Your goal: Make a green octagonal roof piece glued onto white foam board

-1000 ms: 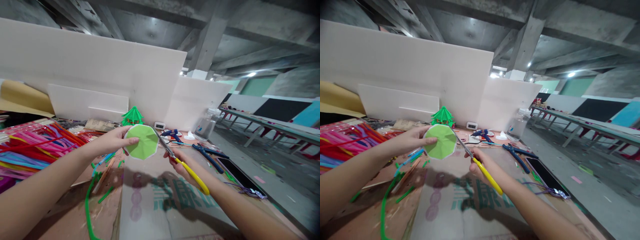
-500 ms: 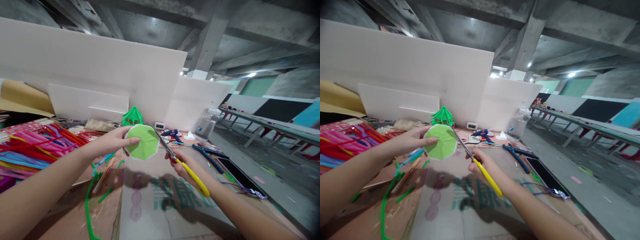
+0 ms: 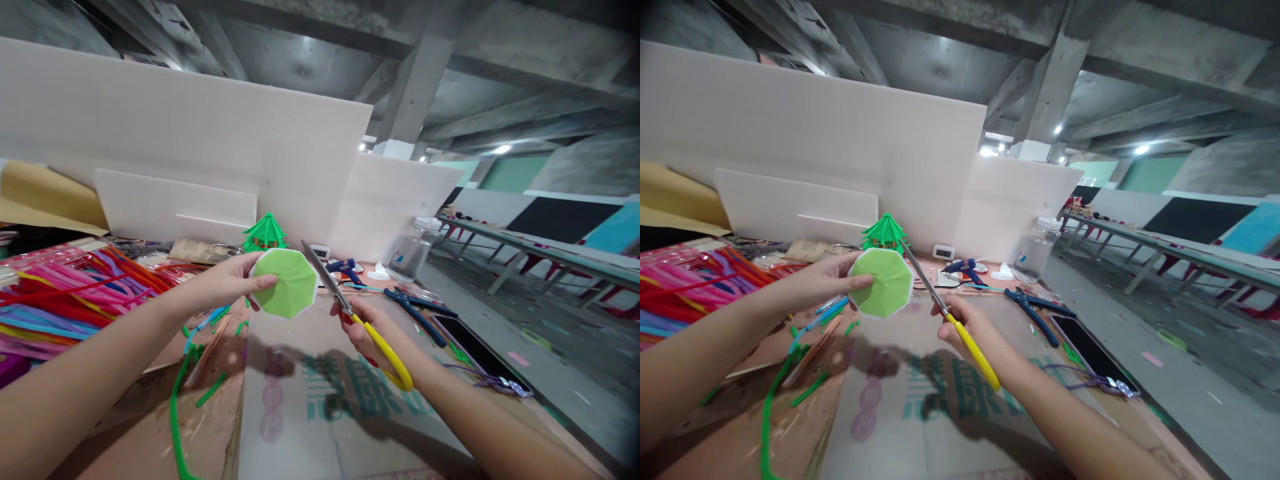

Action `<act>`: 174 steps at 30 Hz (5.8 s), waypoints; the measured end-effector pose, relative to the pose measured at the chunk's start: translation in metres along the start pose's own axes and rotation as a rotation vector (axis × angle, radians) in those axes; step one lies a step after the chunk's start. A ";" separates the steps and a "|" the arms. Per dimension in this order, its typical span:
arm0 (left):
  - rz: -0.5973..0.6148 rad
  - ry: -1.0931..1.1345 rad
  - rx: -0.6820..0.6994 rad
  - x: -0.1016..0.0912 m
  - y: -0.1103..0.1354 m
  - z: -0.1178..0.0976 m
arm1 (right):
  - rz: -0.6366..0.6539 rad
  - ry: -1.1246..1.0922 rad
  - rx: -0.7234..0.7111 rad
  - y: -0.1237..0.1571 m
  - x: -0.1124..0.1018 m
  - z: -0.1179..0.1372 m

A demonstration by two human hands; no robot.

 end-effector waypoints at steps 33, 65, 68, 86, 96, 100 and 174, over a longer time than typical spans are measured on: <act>-0.148 0.079 0.049 -0.011 0.011 -0.015 | -0.088 -0.044 -0.096 0.004 0.001 0.018; -0.134 -0.018 -0.034 0.002 0.013 -0.017 | -0.042 -0.004 -0.043 0.006 0.009 0.011; -0.064 0.012 -0.009 0.007 0.010 -0.016 | -0.049 -0.006 -0.059 0.005 0.007 0.016; -0.124 -0.069 -0.025 0.004 0.012 -0.019 | -0.016 -0.052 -0.011 0.007 0.011 0.018; -0.114 -0.064 -0.024 0.005 0.013 -0.020 | -0.035 -0.059 -0.013 0.005 0.008 0.005; -0.115 -0.053 -0.031 0.003 0.011 -0.017 | -0.047 -0.054 0.010 0.005 0.007 0.003; -0.198 -0.094 -0.004 -0.007 0.013 -0.020 | -0.040 -0.062 -0.020 0.007 0.012 0.002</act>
Point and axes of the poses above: each hand's wrist, its own y-axis away from the middle knuckle, its own x-axis out of the palm, z = x × y, the point moved 9 cm from there along -y, towards the middle knuckle, and after that the axes turned 11 degrees about -x, right-handed, at the moved point
